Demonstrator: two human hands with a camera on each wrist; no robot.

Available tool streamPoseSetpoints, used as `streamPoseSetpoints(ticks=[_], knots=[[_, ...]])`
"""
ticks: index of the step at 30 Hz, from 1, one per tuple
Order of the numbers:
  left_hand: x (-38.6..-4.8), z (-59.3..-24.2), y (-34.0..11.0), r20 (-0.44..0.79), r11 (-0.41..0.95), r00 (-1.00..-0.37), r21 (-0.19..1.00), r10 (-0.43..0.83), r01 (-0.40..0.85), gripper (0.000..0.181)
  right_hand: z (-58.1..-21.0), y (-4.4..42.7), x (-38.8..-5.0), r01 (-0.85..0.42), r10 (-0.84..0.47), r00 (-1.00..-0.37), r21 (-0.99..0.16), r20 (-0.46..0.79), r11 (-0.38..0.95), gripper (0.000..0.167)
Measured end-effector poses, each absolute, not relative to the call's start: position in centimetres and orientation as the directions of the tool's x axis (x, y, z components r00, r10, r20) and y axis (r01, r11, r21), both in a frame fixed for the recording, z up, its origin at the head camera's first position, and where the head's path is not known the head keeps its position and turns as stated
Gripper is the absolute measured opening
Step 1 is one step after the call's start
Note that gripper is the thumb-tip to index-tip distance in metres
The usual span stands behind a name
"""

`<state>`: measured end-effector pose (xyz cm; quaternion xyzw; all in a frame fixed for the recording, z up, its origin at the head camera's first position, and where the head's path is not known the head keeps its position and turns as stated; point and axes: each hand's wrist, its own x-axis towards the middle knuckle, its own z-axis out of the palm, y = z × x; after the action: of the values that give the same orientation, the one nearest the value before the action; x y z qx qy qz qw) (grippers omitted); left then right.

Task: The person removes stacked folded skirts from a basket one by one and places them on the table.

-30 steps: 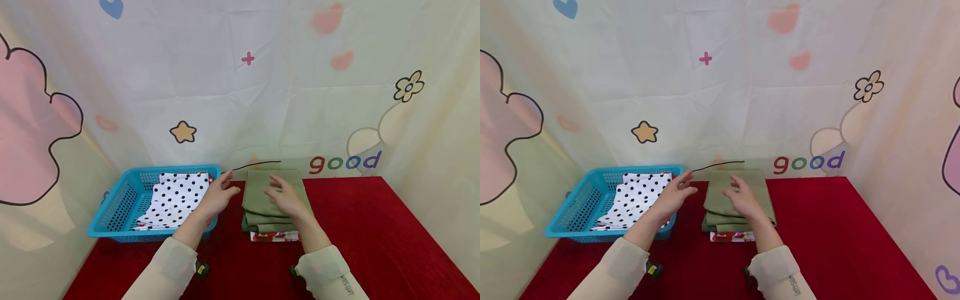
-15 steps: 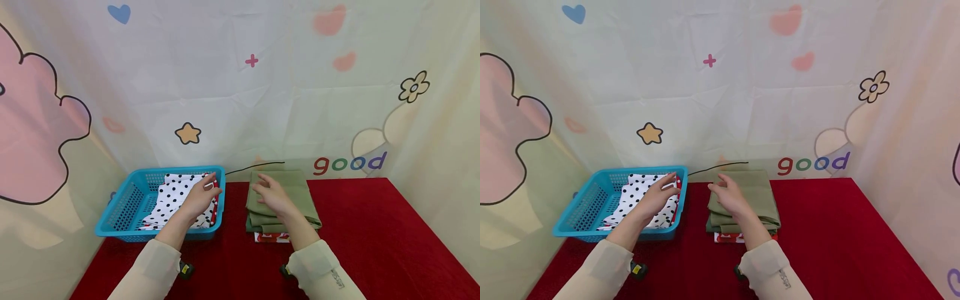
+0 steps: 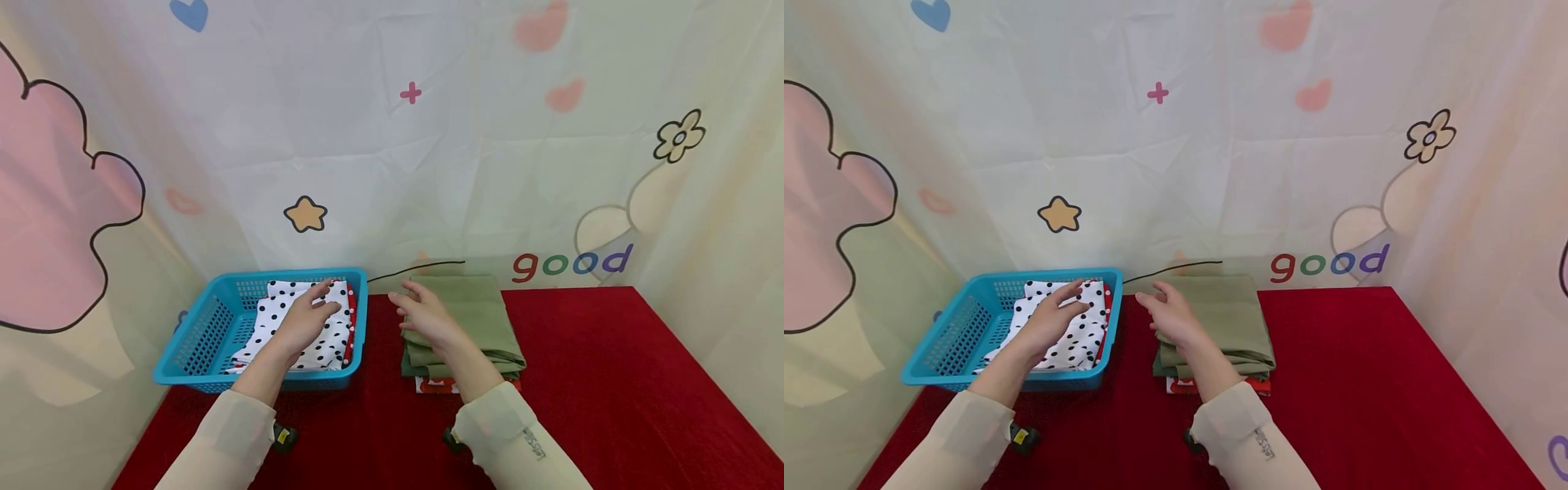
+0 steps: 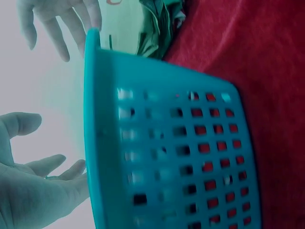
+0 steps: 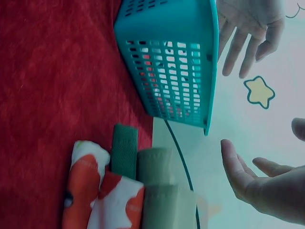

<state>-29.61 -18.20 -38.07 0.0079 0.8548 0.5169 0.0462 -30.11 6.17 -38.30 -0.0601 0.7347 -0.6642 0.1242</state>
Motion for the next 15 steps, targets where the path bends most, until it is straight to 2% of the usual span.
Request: streamPoseSetpoints(ticks=[15], knots=[[-29.7,-38.5,-22.6,-0.100,0.519,-0.994,0.848,-0.035,-0.104,0.066,-37.5,1.5,-29.6,0.065,-0.282,-0.955,-0.993,-0.090,0.096,0.066]])
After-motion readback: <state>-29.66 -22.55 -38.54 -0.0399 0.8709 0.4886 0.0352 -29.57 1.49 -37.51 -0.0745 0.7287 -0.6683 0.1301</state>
